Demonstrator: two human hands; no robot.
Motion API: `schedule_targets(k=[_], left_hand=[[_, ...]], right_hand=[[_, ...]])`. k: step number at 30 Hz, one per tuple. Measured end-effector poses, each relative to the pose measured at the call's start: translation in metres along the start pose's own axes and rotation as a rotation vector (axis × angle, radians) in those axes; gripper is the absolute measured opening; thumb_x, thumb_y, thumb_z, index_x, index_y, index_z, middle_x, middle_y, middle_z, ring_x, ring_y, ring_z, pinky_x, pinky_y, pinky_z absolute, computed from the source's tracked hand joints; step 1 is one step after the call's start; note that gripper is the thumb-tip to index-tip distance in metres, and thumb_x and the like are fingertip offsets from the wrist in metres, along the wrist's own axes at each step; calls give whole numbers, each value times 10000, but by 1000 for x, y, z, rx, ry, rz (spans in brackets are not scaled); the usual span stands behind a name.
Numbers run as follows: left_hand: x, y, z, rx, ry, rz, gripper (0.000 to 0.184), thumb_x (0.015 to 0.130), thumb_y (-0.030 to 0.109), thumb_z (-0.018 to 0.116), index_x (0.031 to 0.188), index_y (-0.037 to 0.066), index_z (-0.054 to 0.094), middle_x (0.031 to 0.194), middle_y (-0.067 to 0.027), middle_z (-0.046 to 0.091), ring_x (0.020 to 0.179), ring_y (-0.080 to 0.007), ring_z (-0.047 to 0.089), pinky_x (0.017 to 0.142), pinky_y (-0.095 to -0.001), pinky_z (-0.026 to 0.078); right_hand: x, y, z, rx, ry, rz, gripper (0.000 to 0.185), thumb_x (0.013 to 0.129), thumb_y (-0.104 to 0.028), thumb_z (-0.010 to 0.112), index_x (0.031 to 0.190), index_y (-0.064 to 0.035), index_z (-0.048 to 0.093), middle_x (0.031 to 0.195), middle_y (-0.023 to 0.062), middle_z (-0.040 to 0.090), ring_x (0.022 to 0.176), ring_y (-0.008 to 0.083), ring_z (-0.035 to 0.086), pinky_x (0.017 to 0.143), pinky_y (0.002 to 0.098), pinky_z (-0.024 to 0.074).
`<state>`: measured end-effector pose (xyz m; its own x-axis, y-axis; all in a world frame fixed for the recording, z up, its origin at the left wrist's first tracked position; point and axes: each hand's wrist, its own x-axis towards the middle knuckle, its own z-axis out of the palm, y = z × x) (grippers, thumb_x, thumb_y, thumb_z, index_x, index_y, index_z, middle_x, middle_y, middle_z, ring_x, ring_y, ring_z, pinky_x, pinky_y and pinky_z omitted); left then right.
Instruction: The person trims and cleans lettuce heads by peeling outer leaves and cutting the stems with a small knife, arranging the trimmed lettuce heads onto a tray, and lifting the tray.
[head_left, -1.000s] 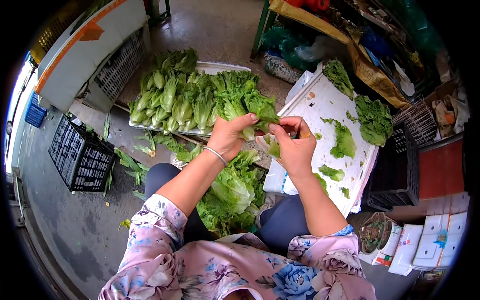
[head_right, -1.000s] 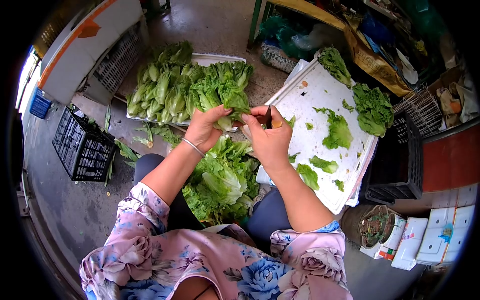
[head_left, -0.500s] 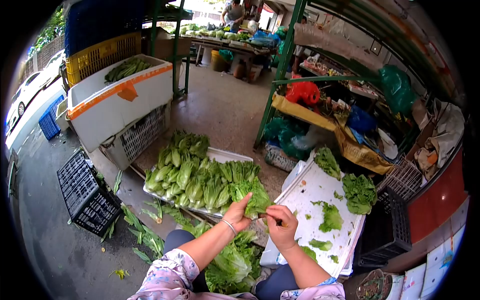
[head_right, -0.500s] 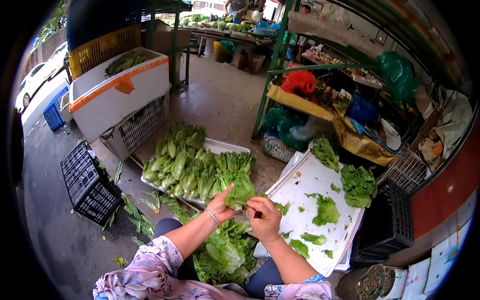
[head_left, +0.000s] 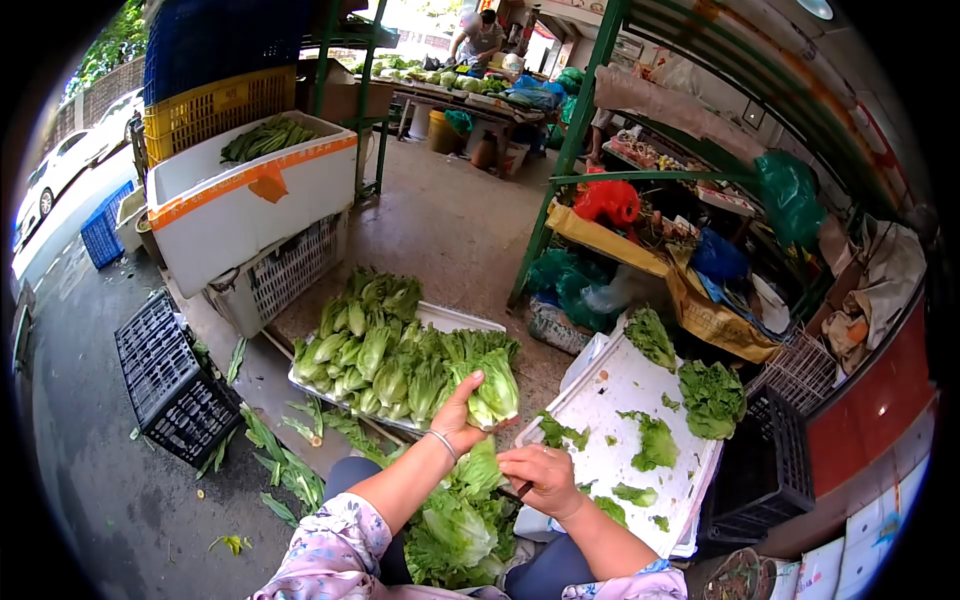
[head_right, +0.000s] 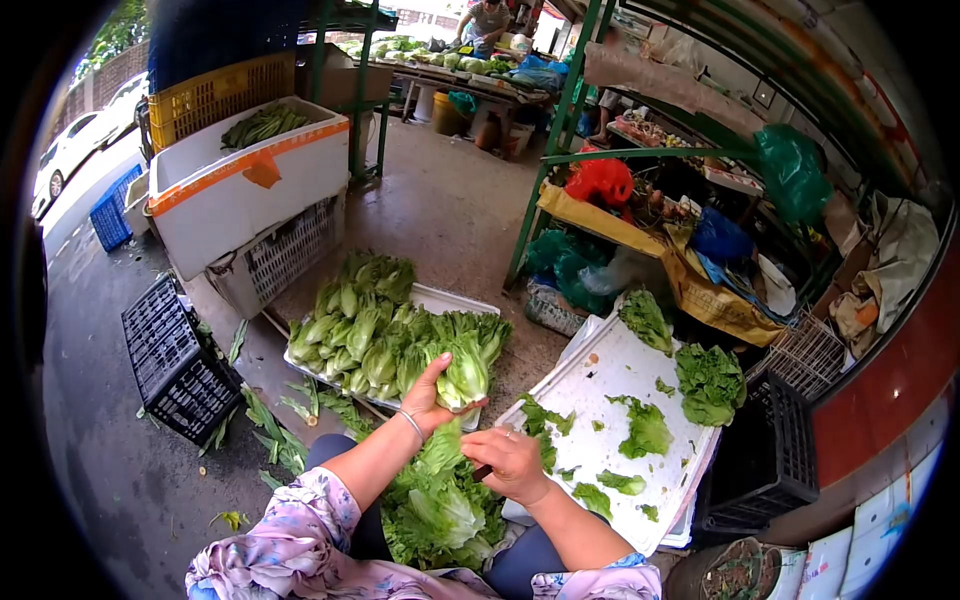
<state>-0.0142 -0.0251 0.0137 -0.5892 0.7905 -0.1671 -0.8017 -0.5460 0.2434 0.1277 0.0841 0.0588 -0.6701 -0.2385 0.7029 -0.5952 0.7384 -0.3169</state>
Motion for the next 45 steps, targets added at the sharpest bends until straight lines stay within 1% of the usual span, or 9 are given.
schedule_targets(k=[4, 6, 10, 12, 21, 26, 30, 37, 45], left_hand=[[-5, 13, 4, -176, 47, 88, 430, 756, 237, 674, 1123, 99, 498, 1057, -93, 582, 992, -278, 549, 879, -541, 417], [-6, 17, 6, -90, -51, 82, 422, 762, 230, 668, 1123, 90, 500, 1060, -98, 581, 990, -278, 551, 880, -525, 422], [-4, 7, -4, 70, -154, 23, 368, 773, 242, 659, 1055, 38, 538, 1003, -94, 605, 920, -232, 589, 846, -393, 472], [-4, 0, -10, 106, -156, -26, 340, 780, 239, 652, 1025, 26, 550, 965, -91, 617, 882, -219, 603, 825, -359, 483], [-7, -7, -7, 254, -300, -106, 381, 803, 251, 629, 1081, 8, 533, 1050, -102, 597, 963, -226, 581, 894, -384, 440], [0, -16, 3, 129, -88, -7, 527, 795, 386, 631, 1172, 62, 455, 1095, -113, 549, 1006, -257, 533, 914, -422, 416], [17, -28, -24, 103, 142, -66, 631, 737, 460, 666, 1196, 156, 357, 1052, -109, 443, 920, -278, 484, 823, -508, 447], [2, -38, -3, 129, -220, -116, 712, 719, 453, 674, 1263, 143, 334, 1247, -83, 450, 1138, -260, 448, 905, -597, 362], [-4, -30, 9, 367, -70, 120, 551, 742, 91, 678, 1187, 139, 356, 1076, -67, 538, 1010, -224, 533, 797, -479, 464]], right_hand=[[0, -18, 4, 45, -348, -97, 285, 637, -1, 663, 907, -90, 638, 912, 48, 642, 739, 148, 613, 637, 252, 494], [0, -17, 8, 643, -472, 693, 231, 763, -28, 640, 991, -42, 611, 896, 71, 648, 741, 119, 614, 628, 252, 495], [-4, 19, -1, 980, -8, 1119, 334, 893, -246, 523, 1135, -15, 514, 951, 96, 629, 770, 121, 613, 456, 169, 372], [-5, 26, -4, 1353, 1, 1192, 367, 912, -330, 467, 1148, -49, 480, 1017, 101, 604, 789, 165, 624, 412, 175, 320], [-9, 25, -6, 1615, 129, 1239, 321, 864, -278, 561, 1087, -54, 501, 954, 84, 614, 812, 195, 629, 408, 176, 328], [-2, 26, -16, 1452, 221, 1086, 344, 789, -193, 643, 1064, -45, 497, 903, 85, 606, 744, 165, 604, 402, 177, 348], [7, 26, -23, 860, 402, 953, 350, 732, -106, 684, 1003, -27, 479, 877, 78, 576, 714, 129, 570, 456, 191, 385], [0, 31, -8, 52, 353, 791, 400, 623, -74, 747, 895, -42, 455, 847, 57, 518, 725, 147, 540, 634, 282, 452], [1, 27, 0, 77, 214, 708, 281, 661, -168, 766, 803, -39, 561, 765, 34, 530, 659, 139, 544, 597, 267, 446]])
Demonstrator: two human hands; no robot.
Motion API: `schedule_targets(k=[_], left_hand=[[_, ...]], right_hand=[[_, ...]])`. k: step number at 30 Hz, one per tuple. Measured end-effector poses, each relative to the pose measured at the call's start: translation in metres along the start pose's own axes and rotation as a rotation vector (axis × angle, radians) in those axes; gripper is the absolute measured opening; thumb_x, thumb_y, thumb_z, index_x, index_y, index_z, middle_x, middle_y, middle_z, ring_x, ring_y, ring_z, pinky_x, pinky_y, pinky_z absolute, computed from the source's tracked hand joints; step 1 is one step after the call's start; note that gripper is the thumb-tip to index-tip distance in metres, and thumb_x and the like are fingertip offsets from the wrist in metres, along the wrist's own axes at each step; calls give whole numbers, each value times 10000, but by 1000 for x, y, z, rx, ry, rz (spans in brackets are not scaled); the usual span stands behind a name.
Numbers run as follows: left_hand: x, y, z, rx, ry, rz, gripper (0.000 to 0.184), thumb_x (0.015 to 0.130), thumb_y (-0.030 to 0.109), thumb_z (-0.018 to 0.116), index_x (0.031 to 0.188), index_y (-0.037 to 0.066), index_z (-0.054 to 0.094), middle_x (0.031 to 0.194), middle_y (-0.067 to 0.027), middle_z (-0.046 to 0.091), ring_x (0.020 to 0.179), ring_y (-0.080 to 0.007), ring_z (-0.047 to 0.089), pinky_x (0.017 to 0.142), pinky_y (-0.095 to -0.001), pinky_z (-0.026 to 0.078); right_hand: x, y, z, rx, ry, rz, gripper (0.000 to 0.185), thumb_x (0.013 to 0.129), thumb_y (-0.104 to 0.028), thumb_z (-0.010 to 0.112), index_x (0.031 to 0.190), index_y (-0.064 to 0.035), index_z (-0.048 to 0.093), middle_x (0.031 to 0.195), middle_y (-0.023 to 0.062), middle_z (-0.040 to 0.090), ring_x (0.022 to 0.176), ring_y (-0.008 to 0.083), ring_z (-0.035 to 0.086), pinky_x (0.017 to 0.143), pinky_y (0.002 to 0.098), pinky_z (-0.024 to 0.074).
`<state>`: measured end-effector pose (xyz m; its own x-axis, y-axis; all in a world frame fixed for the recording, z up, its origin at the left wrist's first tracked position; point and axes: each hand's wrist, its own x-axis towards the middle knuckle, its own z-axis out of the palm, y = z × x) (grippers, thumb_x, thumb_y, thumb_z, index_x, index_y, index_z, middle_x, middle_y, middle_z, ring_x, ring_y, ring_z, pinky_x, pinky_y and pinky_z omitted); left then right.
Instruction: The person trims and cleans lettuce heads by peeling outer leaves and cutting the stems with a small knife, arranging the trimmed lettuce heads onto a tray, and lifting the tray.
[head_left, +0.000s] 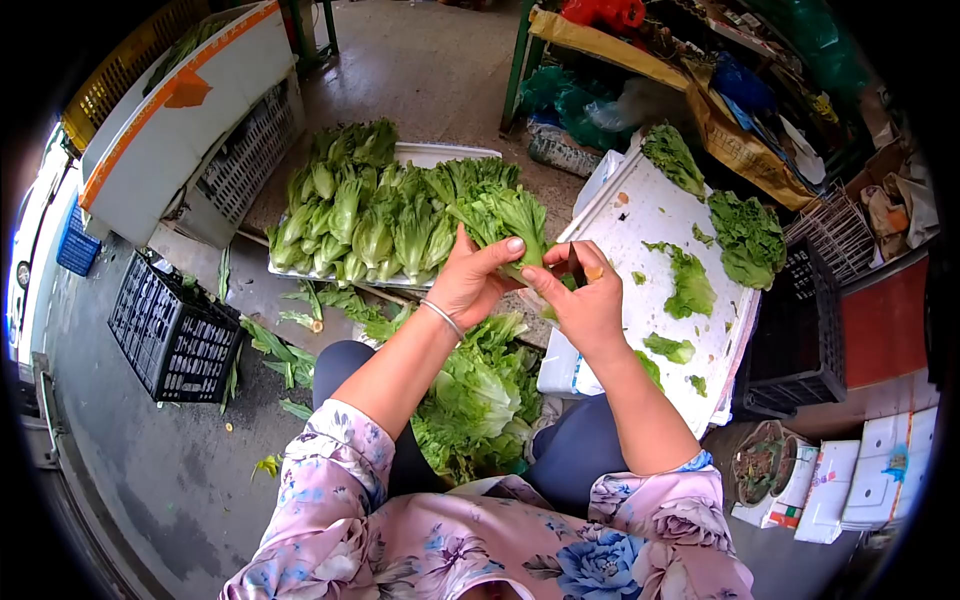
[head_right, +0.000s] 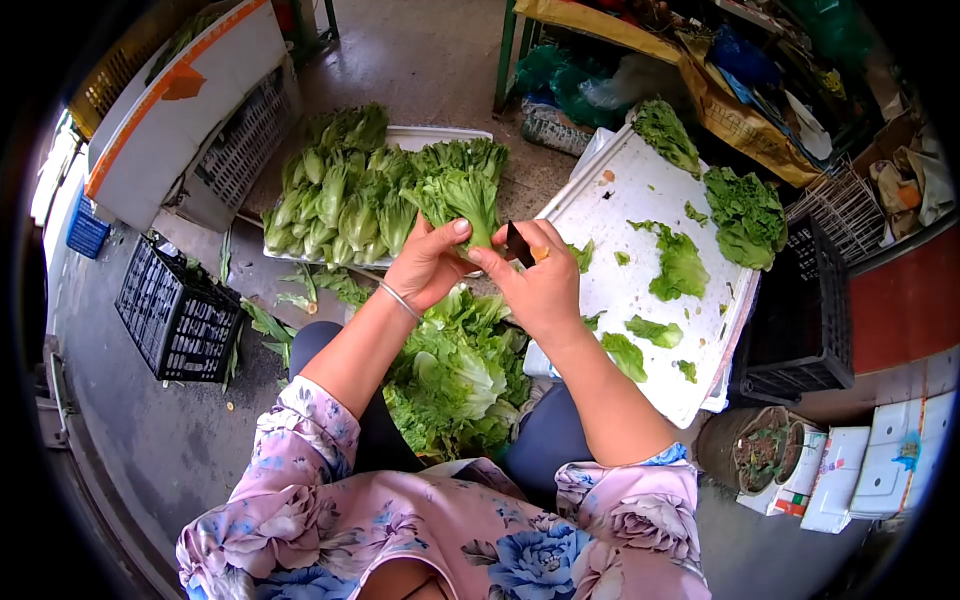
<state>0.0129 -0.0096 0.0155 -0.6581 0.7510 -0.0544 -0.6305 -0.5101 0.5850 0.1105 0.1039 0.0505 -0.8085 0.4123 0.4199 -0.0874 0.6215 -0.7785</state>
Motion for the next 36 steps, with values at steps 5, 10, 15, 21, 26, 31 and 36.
schedule_targets(k=[5, 10, 15, 21, 26, 31, 36], left_hand=[[-2, 7, 2, 165, -18, 105, 541, 742, 103, 674, 1188, 121, 370, 1070, -68, 556, 967, -232, 570, 812, -484, 467], [0, 1, -8, -31, -81, 36, 482, 760, 174, 667, 1167, 102, 421, 1069, -83, 563, 1013, -258, 549, 875, -513, 431], [1, 7, -6, -104, -146, 0, 506, 780, 246, 643, 1176, 5, 439, 1181, -143, 510, 1067, -293, 516, 952, -526, 369], [6, 2, -14, -336, -91, -31, 535, 787, 264, 613, 1213, 9, 412, 1211, -171, 483, 1103, -313, 478, 892, -498, 425], [13, 13, -24, -342, -116, -16, 446, 765, 234, 642, 1133, 38, 485, 1099, -138, 560, 1036, -286, 526, 950, -486, 375], [6, 20, -16, -85, 6, 48, 530, 747, 110, 663, 1211, 42, 418, 1059, -142, 558, 923, -254, 583, 861, -441, 459], [1, -1, -14, 894, 116, 354, 936, 624, 173, 776, 1339, 54, 185, 1171, -173, 477, 973, -269, 556, 832, -365, 463]], right_hand=[[-2, -6, -4, 284, -15, 223, 143, 750, -114, 700, 785, -18, 601, 727, 0, 586, 645, 51, 515, 565, 203, 421], [-2, -6, -4, 342, -3, 205, 116, 774, -80, 674, 827, -12, 596, 721, -12, 597, 660, 32, 505, 593, 195, 417], [0, 7, -7, 516, -65, 209, 140, 799, -78, 644, 903, -14, 575, 729, -4, 591, 639, 37, 493, 561, 185, 393], [3, 13, -12, 1040, -264, 517, 263, 898, -171, 476, 1116, -23, 463, 962, 121, 599, 632, 81, 522, 417, 164, 327], [12, 12, -35, 977, -569, 584, 264, 793, -134, 582, 1014, 7, 541, 902, 184, 629, 641, 102, 585, 412, 165, 338], [5, 43, -26, -169, -643, 287, 381, 780, -133, 640, 1098, 36, 516, 811, 102, 639, 665, 115, 606, 626, 238, 485], [0, 3, -17, 382, -360, 479, 669, 797, -153, 655, 1327, -26, 267, 945, 146, 604, 660, 163, 614, 589, 256, 501]])
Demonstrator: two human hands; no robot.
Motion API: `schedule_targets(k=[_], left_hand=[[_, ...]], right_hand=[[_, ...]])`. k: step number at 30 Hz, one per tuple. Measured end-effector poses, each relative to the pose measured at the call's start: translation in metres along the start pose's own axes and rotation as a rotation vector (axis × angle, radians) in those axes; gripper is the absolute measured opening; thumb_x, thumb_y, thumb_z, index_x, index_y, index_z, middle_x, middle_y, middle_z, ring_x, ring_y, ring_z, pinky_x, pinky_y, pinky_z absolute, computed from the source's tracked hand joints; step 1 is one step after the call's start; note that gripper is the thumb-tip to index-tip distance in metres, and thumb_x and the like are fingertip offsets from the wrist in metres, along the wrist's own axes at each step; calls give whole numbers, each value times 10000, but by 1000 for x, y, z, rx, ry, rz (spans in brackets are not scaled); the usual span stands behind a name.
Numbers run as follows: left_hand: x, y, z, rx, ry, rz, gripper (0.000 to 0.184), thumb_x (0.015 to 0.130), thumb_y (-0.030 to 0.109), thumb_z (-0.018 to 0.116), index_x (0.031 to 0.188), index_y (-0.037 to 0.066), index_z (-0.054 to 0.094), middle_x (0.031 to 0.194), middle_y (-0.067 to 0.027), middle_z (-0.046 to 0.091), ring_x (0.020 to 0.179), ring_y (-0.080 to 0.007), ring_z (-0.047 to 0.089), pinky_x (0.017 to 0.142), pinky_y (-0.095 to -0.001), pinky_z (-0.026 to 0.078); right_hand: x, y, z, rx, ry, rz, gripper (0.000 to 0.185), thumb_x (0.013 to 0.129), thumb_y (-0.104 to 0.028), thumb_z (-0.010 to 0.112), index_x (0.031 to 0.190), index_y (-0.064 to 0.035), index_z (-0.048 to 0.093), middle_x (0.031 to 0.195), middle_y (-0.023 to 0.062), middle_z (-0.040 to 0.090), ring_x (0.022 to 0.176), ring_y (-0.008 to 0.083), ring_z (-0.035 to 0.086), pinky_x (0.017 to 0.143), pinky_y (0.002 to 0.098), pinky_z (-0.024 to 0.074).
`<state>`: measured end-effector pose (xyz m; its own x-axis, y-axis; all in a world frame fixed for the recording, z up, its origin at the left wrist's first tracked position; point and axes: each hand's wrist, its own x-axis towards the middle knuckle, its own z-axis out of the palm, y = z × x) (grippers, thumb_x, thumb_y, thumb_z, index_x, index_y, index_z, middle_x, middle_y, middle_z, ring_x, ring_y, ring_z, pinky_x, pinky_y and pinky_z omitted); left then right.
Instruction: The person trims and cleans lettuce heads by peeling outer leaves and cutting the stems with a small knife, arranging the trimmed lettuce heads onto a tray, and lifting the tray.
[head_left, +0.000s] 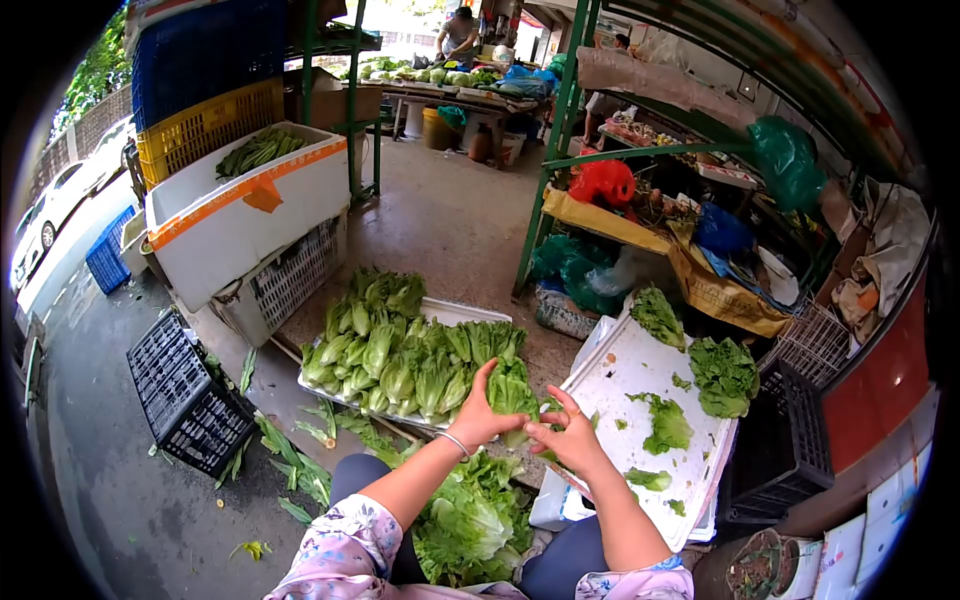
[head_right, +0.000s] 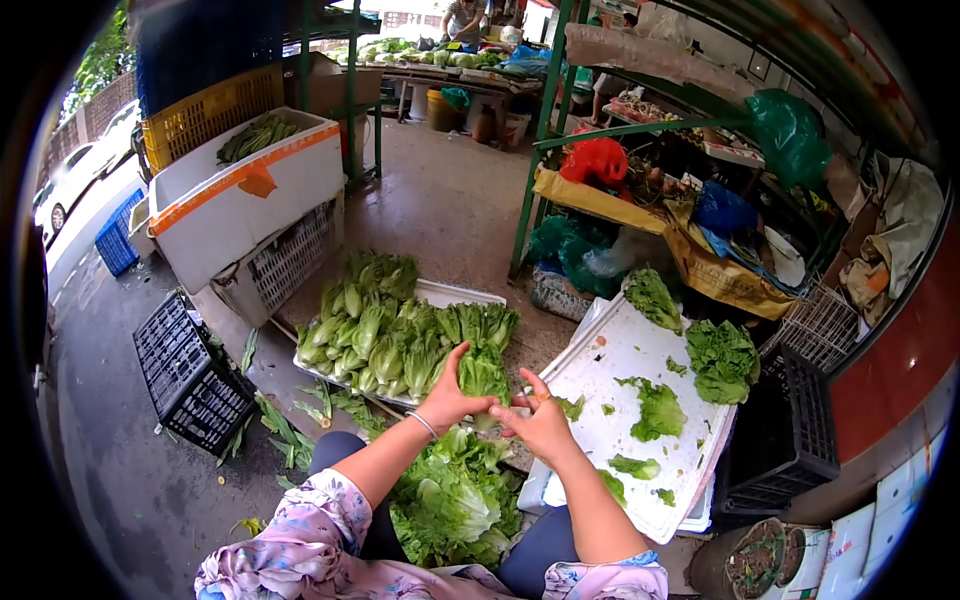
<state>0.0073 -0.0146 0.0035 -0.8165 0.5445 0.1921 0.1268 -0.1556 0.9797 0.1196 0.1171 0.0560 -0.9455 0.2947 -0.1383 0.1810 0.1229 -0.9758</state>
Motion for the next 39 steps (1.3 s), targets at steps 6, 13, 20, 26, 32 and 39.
schedule_targets(k=[6, 13, 20, 26, 32, 39], left_hand=[[-11, 9, 3, 471, -133, -38, 866, 549, 268, 744, 1233, -28, 303, 1168, -292, 432, 1070, -371, 487, 871, -384, 423], [0, 17, -38, 466, -158, -46, 958, 489, 268, 792, 1259, -60, 328, 1054, -252, 544, 989, -311, 551, 833, -350, 459], [-13, 35, -92, 558, 123, -39, 899, 617, 263, 735, 1316, -47, 262, 1279, -272, 385, 1186, -340, 411, 974, -352, 347], [-40, 39, -96, 745, 38, 25, 725, 693, 254, 707, 1289, 41, 352, 1332, -258, 304, 1239, -401, 309, 1014, -416, 284], [-35, 54, -113, 692, -334, -54, 580, 723, 284, 689, 1223, 95, 465, 1308, -192, 360, 1216, -374, 354, 955, -495, 304], [3, 48, -150, 628, -303, -290, 540, 722, 314, 700, 1180, 91, 520, 1262, -184, 438, 1162, -347, 437, 959, -500, 308]], right_hand=[[19, 25, 18, 43, -55, 102, 778, 811, -255, 644, 1379, -49, 155, 1046, 201, 557, 786, 234, 617, 667, 306, 518], [74, 39, 59, -398, 159, -186, 865, 740, -455, 665, 1296, 77, 270, 896, 177, 608, 779, 239, 613, 643, 344, 506], [101, 11, 105, 245, -37, 205, 623, 771, -354, 631, 1195, -5, 336, 754, 80, 569, 427, 120, 507, 305, 205, 315], [242, 52, 78, 108, 125, 211, 621, 790, -385, 583, 1210, -37, 286, 795, 114, 604, 451, 156, 589, 291, 219, 277], [407, 64, 93, -165, 247, 67, 775, 781, -387, 589, 1370, -58, 206, 965, 163, 576, 444, 158, 559, 401, 265, 426], [519, 138, 141, -611, -86, 248, 866, 740, -420, 625, 1388, -48, 187, 1141, 136, 552, 598, 186, 613, 555, 339, 518]])
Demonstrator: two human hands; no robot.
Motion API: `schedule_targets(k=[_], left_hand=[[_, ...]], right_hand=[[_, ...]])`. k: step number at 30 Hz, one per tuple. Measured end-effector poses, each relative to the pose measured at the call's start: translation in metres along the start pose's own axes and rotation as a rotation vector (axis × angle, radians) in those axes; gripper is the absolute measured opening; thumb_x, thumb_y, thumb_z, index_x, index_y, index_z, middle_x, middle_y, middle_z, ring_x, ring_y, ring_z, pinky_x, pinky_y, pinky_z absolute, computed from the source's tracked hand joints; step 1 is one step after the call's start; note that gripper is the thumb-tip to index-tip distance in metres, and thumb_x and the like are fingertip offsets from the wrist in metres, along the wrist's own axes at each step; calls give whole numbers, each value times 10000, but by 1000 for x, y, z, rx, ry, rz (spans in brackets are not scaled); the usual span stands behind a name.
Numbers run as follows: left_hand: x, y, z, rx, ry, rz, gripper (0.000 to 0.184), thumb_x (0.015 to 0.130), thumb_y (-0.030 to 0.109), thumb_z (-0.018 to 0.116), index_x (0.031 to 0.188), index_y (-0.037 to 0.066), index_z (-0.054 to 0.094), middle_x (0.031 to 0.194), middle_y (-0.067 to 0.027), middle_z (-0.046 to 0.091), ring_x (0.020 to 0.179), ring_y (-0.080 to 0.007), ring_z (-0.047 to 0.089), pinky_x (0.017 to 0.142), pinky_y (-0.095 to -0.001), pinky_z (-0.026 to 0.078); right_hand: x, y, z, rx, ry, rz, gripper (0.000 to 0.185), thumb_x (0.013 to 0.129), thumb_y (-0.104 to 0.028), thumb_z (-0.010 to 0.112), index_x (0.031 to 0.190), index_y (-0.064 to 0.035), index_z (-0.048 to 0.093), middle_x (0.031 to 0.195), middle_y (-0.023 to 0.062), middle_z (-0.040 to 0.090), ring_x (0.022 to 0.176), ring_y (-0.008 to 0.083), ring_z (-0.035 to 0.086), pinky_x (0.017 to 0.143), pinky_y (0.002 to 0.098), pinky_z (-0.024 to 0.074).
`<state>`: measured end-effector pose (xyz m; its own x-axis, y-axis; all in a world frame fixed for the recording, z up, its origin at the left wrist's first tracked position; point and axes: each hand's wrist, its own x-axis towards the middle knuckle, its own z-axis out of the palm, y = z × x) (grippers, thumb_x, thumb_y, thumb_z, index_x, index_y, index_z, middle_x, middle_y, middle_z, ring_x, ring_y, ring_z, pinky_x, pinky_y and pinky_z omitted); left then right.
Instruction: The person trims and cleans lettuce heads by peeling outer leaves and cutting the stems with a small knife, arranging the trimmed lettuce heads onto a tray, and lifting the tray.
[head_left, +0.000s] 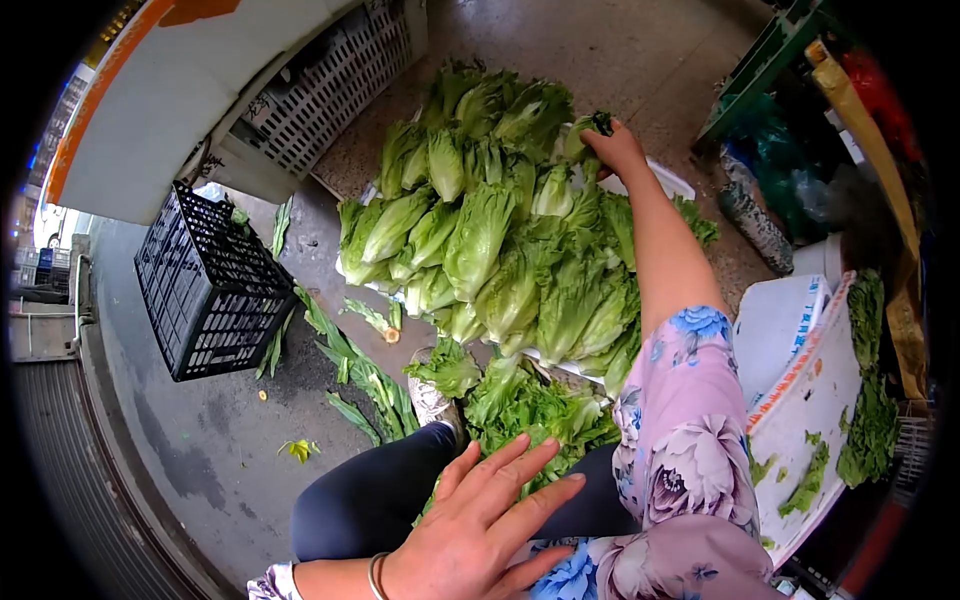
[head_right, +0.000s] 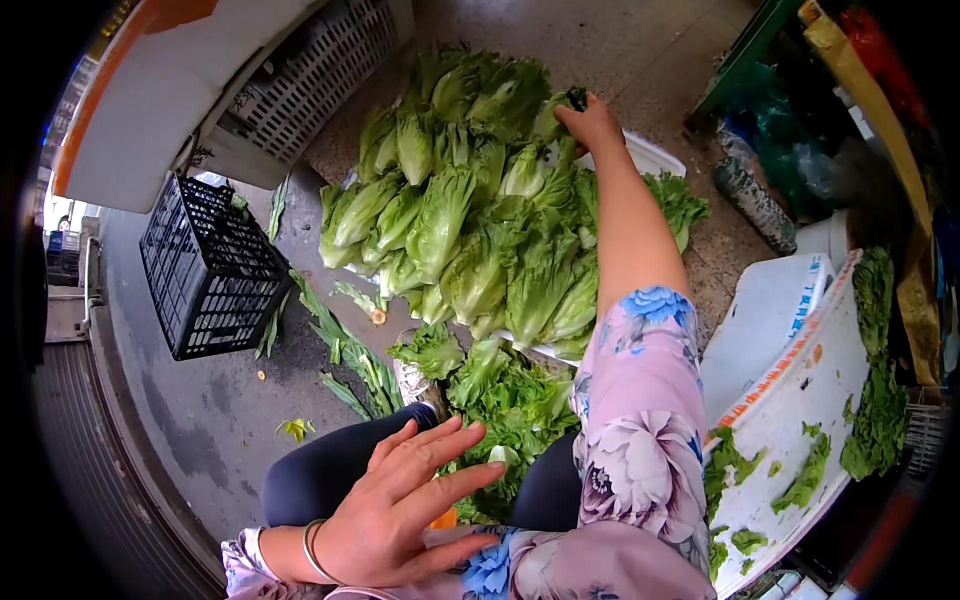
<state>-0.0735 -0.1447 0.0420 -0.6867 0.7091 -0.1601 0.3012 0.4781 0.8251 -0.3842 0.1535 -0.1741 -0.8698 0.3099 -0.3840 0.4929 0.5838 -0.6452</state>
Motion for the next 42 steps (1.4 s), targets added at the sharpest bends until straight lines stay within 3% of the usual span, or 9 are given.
schedule_targets(k=[6, 9, 14, 16, 17, 18, 24, 34, 42], left_hand=[[3, -2, 1, 37, 72, 3, 527, 696, 218, 696, 1167, 74, 508, 1247, -175, 444, 1150, -331, 432, 960, -467, 304], [5, 9, 8, 50, 87, 61, 538, 676, 199, 712, 1153, 52, 512, 1232, -180, 462, 1121, -342, 451, 940, -436, 332], [5, 48, 35, 83, 57, 125, 578, 599, 190, 773, 1109, 31, 551, 1195, -176, 510, 1110, -339, 486, 941, -409, 368], [6, 53, 46, 50, 51, 203, 559, 603, 156, 766, 1104, 25, 553, 1189, -172, 517, 1107, -338, 490, 931, -386, 384], [7, 55, 54, 29, 57, 245, 528, 649, 176, 750, 1123, 62, 547, 1176, -154, 511, 1100, -337, 479, 923, -411, 364], [7, 59, 60, 23, 62, 265, 509, 659, 180, 742, 1114, 58, 550, 1181, -157, 506, 1096, -337, 478, 906, -396, 375], [20, 70, 102, 79, 104, 366, 472, 647, 122, 736, 1070, 19, 554, 1119, -173, 555, 1051, -331, 523, 887, -372, 416], [68, 62, 119, 110, 83, 243, 393, 690, 120, 706, 1038, 5, 562, 1012, -165, 587, 955, -314, 562, 831, -339, 437], [81, 60, 127, 120, 68, 205, 391, 687, 131, 713, 1028, 8, 568, 1002, -170, 593, 954, -312, 567, 831, -342, 438]], right_hand=[[13, 14, 34, 94, 166, 40, 999, 633, -441, 743, 1371, -21, 216, 987, 177, 608, 600, 166, 619, 575, 295, 517], [5, 11, 3, 272, 112, 30, 979, 618, -362, 776, 1356, -2, 243, 1232, 210, 454, 711, 222, 639, 590, 302, 525], [-60, 21, -114, 159, 381, -125, 625, 651, -272, 736, 1159, 17, 515, 979, 161, 616, 614, 197, 634, 578, 291, 511], [-106, 40, -175, 2, 403, -96, 550, 643, -349, 708, 1089, -50, 589, 990, 133, 629, 847, 237, 622, 749, 333, 487], [-133, 54, -201, 23, 447, -187, 383, 694, -196, 699, 994, 23, 603, 780, 93, 628, 580, 162, 619, 527, 265, 497], [-151, 76, -227, 59, 467, -163, 448, 631, -340, 683, 981, -63, 648, 948, 145, 639, 875, 263, 612, 757, 348, 480], [-307, 209, -345, -242, 1072, 221, 418, 700, -194, 566, 1115, -149, 583, 1030, 138, 614, 971, 304, 577, 815, 367, 453], [-310, 311, -366, -159, 973, 388, 730, 709, -73, 582, 1367, -170, 281, 1417, 76, 264, 1246, 250, 356, 983, 333, 357], [-294, 283, -369, -239, 840, 431, 549, 697, -87, 613, 1192, -153, 385, 1344, 66, 357, 1207, 258, 371, 944, 363, 377]])
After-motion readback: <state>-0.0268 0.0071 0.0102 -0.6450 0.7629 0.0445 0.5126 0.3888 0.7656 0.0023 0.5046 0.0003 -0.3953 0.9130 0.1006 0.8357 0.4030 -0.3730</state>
